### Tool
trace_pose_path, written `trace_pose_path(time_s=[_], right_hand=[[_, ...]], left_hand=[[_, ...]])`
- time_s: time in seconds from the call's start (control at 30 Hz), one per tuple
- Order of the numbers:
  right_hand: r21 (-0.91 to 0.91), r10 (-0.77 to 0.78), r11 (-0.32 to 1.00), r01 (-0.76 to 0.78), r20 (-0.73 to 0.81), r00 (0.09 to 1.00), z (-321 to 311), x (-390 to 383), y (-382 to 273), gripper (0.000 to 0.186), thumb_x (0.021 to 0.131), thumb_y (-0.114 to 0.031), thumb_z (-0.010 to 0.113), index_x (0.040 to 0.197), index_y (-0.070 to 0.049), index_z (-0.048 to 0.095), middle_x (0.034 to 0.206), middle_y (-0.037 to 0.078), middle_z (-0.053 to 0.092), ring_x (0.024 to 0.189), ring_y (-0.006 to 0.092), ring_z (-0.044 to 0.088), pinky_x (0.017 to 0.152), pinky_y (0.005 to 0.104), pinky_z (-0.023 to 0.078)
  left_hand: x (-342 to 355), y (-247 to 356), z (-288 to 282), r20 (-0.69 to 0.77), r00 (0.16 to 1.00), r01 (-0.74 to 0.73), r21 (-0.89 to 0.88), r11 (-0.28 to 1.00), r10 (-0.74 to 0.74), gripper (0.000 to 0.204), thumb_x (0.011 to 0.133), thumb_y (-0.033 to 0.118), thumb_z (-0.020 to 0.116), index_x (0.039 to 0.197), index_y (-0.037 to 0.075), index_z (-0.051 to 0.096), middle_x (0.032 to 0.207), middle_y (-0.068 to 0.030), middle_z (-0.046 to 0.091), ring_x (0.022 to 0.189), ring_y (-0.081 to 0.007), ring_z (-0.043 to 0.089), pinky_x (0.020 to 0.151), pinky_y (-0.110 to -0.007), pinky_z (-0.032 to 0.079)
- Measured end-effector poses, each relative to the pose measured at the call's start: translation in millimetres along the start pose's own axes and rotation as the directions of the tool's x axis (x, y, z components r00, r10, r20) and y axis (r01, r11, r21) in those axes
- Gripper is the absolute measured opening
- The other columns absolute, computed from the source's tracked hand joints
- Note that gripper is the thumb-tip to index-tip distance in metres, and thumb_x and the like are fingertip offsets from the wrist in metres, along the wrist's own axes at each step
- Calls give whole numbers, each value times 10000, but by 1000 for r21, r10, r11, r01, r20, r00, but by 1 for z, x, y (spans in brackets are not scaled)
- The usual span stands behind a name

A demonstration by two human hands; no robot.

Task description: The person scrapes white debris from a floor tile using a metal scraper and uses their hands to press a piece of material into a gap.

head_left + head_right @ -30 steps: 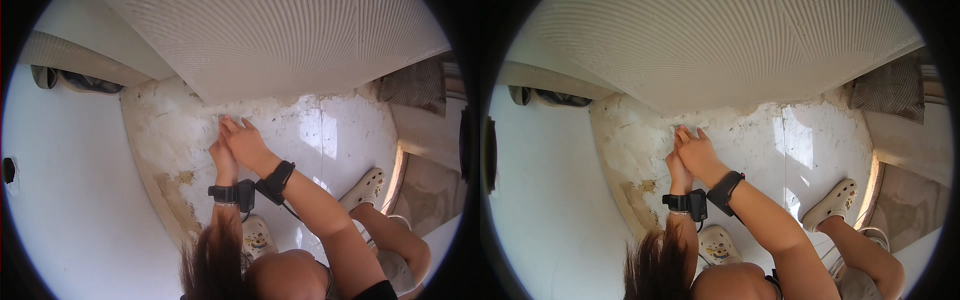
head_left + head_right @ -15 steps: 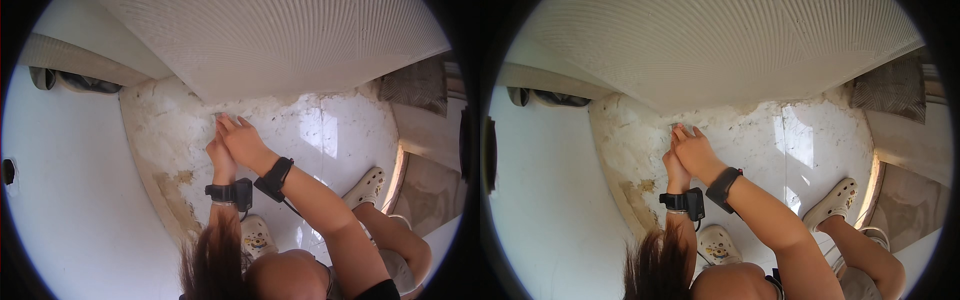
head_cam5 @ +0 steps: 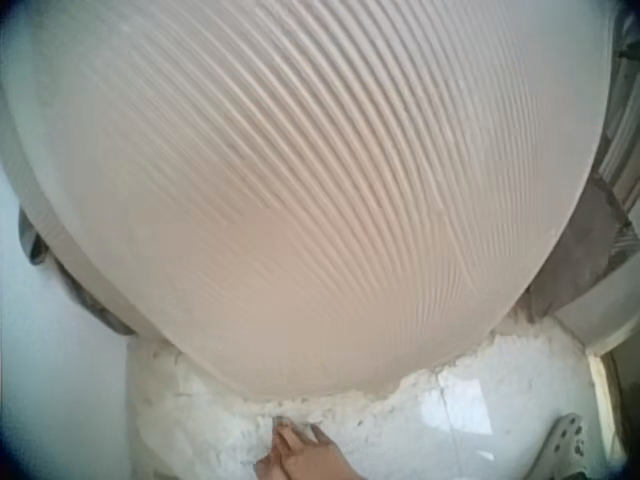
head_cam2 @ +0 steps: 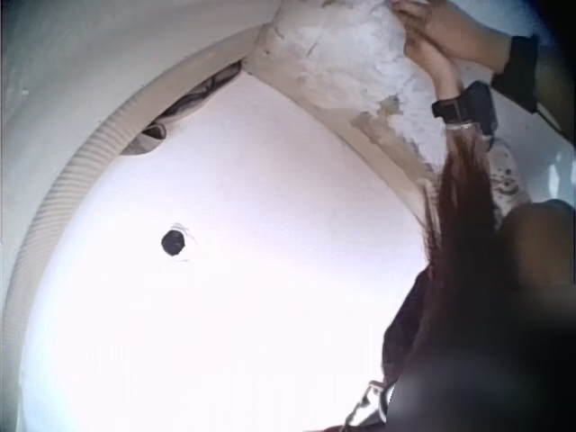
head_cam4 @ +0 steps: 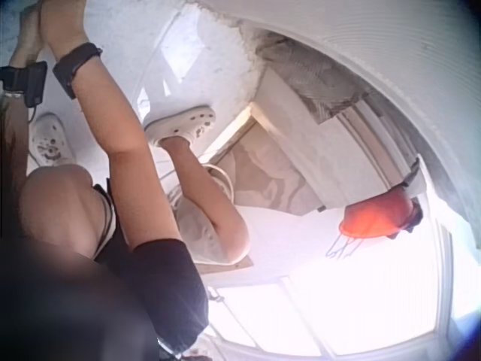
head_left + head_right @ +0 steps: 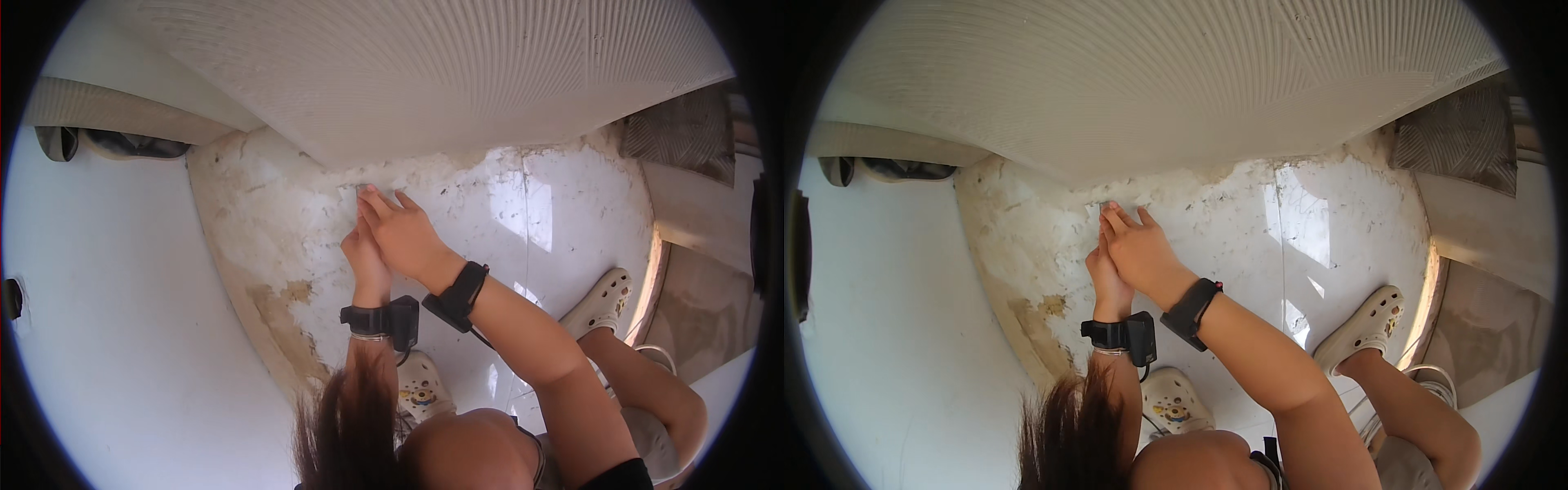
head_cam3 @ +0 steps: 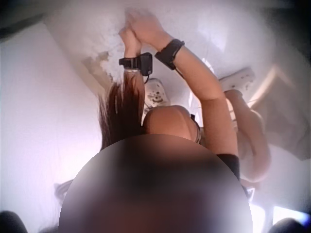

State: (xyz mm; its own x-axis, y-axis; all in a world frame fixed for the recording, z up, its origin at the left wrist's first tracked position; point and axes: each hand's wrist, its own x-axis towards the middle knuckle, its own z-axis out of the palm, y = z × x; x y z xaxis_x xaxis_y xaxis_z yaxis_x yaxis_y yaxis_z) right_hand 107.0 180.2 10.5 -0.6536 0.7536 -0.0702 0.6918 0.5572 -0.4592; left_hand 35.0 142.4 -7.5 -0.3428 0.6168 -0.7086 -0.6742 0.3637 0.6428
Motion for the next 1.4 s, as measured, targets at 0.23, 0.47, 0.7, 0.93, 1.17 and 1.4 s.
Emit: trace_pose_path(time_s=[0.23,0.47,0.7,0.93,1.17,1.4], right_hand=[[-95,-21,995,21,2,1000,5,-6,-13,388,706,-98,498,1066,47,482,1177,130,436,1053,213,469,889,365,383],[-59,-4,998,4,0,1000,3,-17,-13,365,711,-103,491,1041,51,496,1166,149,442,1067,205,464,859,369,402],[-85,32,996,-25,89,996,2,4,-12,403,698,-109,504,1066,55,482,1182,143,435,1070,193,464,860,363,398],[-39,40,999,-38,62,997,-1,-22,-12,420,694,-88,504,1087,51,466,1186,136,431,1057,200,472,860,356,401],[-107,26,994,-19,65,998,-1,-4,-1,390,705,-121,514,1061,37,497,1156,127,457,1045,186,482,818,348,412],[-116,21,993,-16,43,999,-7,-15,-4,402,708,-121,506,1070,51,475,1136,141,464,1012,183,500,816,335,426]], left_hand=[[-2,-6,-11,17,999,-31,-19,999,31,412,897,249,393,1132,-86,441,1086,-98,515,936,-125,508,791,-231,406],[-16,-8,-10,-5,1000,3,-10,1000,-3,419,891,259,406,1119,-90,448,1047,-104,534,896,-131,526,752,-233,423],[0,9,-8,-48,997,59,42,997,-57,411,865,291,463,1025,-84,513,917,-90,565,781,-120,546,656,-233,443],[-20,-7,-7,-63,998,25,112,993,-18,402,868,279,460,1023,-87,517,915,-83,564,799,-111,534,665,-223,438],[4,-3,-1,-14,997,83,50,995,-82,405,875,274,441,1079,-73,488,982,-85,552,844,-126,541,704,-234,443],[-13,-1,5,43,999,24,54,998,-27,452,879,294,426,1151,-67,426,1104,-84,504,959,-139,513,785,-243,422]])
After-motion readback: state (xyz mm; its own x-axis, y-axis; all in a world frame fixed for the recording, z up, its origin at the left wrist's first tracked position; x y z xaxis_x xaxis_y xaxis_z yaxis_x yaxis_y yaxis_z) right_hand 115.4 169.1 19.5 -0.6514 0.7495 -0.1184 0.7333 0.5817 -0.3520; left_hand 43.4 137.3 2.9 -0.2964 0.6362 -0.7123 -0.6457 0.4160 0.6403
